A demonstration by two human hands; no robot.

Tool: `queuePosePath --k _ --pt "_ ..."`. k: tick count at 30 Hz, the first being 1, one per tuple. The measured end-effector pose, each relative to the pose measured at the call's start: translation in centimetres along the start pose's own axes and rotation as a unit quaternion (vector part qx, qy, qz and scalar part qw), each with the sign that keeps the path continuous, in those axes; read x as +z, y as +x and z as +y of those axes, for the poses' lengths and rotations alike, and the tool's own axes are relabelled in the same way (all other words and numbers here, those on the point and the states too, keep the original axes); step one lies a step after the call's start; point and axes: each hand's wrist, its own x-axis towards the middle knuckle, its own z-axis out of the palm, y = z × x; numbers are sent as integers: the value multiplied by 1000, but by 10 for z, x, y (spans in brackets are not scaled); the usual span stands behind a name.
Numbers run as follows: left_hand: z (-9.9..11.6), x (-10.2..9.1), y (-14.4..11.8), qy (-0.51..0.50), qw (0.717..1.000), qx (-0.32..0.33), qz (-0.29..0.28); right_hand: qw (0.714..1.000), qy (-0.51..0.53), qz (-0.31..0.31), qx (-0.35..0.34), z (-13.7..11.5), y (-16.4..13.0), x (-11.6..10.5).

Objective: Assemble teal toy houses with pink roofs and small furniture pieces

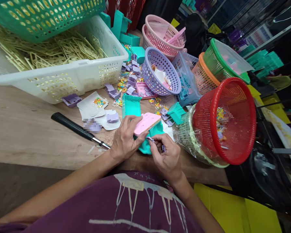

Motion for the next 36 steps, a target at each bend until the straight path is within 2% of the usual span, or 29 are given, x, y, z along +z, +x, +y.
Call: queuePosePath --k 2,5,9,13,19,27,36 --pt "0 0 0 -2 1000 0 -2 998 -61 7 -19 3 -2 7" --pt "0 -1 0 -2 1000 -1 -6 986 -158 -19 -40 6 -5 8" --pt "-1 -1 -1 0 1000 4 -4 973 -221 -54 -45 5 -5 5" --pt "-2 0 -1 0 1000 9 -5 972 -224 -56 -42 6 -5 6" --pt "-2 1 -1 -1 1000 10 -5 983 -182 0 -24 7 -7 14" --pt "-3 1 -2 6 1000 30 -7 975 -218 18 -31 4 -8 17" --pt "-5 6 -8 22 996 81 -10 955 -287 -40 -66 -2 -8 3"
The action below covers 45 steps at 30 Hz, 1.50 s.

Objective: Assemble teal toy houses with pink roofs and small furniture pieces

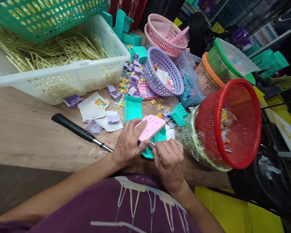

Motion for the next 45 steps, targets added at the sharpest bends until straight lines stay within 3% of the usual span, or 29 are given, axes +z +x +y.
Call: queuePosePath --k 9,21,32,39,45 --pt "5 2 0 22 1000 -2 -4 999 48 -18 -15 7 2 3" --pt "3 -2 3 28 999 17 -5 999 17 -39 -21 10 -2 3" --pt "3 2 -3 54 998 -14 2 999 23 34 -3 -3 -4 26" --pt "13 3 -1 175 982 68 -21 995 87 48 -2 2 -19 53" --pt "6 -4 2 148 987 42 -48 988 155 -10 24 16 -18 57"
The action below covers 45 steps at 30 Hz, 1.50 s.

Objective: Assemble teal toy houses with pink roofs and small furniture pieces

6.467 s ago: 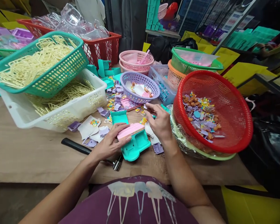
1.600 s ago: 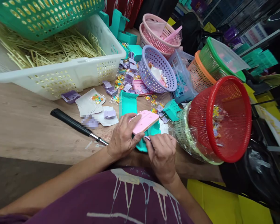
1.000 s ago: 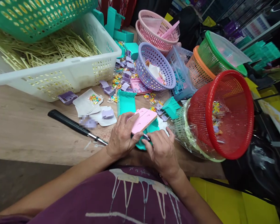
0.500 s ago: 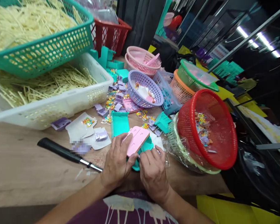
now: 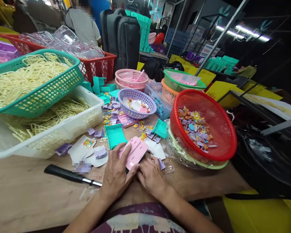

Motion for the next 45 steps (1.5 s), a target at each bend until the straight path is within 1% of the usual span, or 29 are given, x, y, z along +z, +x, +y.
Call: queuePosePath --k 2,6,8,11,12,13,15,17,18,20,22,24,26,27,28,29,30,31,32,34,36,37,41,45 --pt "-1 1 1 -21 1000 -8 -7 1000 -1 -13 -12 2 2 -2" --pt "-1 4 1 -37 999 -13 -6 999 -33 8 -17 1 6 -2" --pt "-2 4 1 -44 999 -11 -13 999 -33 -17 -27 5 10 -8" --pt "-6 1 2 -75 997 -6 -35 993 13 -90 -73 19 22 -28" --pt "-7 0 3 -86 995 -6 -38 993 26 -90 -74 26 27 -34" --pt "-9 -1 4 -96 995 -9 -38 996 19 -68 -54 34 32 -37" --pt "-11 -4 8 -116 993 -28 -26 998 -46 8 36 49 42 -37" --pt "-13 -9 11 -149 985 -80 -8 984 -113 65 124 63 50 -28" --pt "-14 -11 13 -173 977 -122 -7 978 -128 75 149 68 53 -22" --pt "-15 -17 16 -221 951 -217 -26 977 -124 74 158 75 60 -16" --pt "-17 -22 17 -252 924 -282 -51 979 -116 74 148 76 64 -17" --pt "-19 -26 16 -267 913 -303 -55 985 -60 103 124 70 65 -22" --pt "-21 -27 12 -285 906 -310 -36 980 71 146 111 59 60 -27" --pt "-23 -28 11 -292 902 -316 -21 969 153 158 113 52 55 -26" --pt "-24 -28 9 -295 898 -325 -4 953 227 157 122 45 48 -24" --pt "-26 -28 8 -294 895 -334 12 941 279 140 134 39 41 -21" --pt "-27 -29 7 -288 894 -341 27 935 302 116 144 34 33 -16" --pt "-29 -29 6 -278 896 -344 38 940 293 91 148 31 26 -11" --pt "-31 -30 5 -267 899 -343 46 953 254 72 149 29 19 -8" --pt "-34 -31 5 -251 907 -335 53 980 131 50 143 29 10 -5" --pt "-35 -31 5 -246 910 -329 53 990 33 42 133 31 6 -10" --pt "-35 -30 4 -246 910 -328 53 991 8 41 129 33 6 -14" --pt "-35 -28 3 -251 906 -338 53 995 -14 33 95 32 9 -26" --pt "-34 -27 3 -260 902 -341 54 997 8 6 81 30 10 -25"
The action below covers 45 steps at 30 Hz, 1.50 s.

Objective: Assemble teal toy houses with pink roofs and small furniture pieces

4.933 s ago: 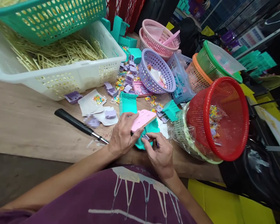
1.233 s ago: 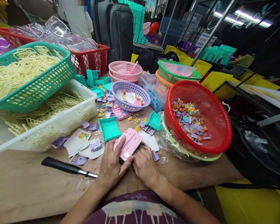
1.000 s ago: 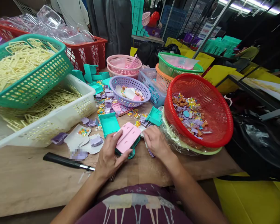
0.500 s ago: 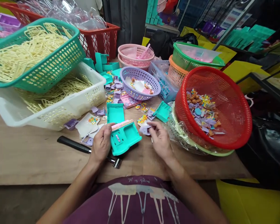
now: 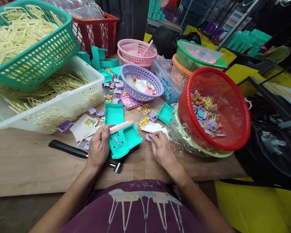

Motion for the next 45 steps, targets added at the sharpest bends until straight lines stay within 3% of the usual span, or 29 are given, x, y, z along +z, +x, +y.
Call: queuePosePath --k 7,9,12,14,20,38,45 --pt "4 5 -3 2 1000 10 -6 998 2 -63 -24 10 4 -15" --pt "4 9 -5 4 1000 10 -4 997 73 -29 -12 8 4 -24" --pt "4 17 -12 -9 1000 13 -13 976 199 82 31 -6 1 -33" --pt "4 24 -16 -20 999 18 -22 966 223 127 26 -20 -4 -31" --pt "1 34 -23 -16 999 43 -12 976 124 142 -109 -41 -17 -3" --pt "9 37 -34 58 989 137 -14 973 111 109 -170 -31 -28 -9" --pt "12 39 -37 70 985 156 -4 982 83 113 -127 -37 -33 -8"
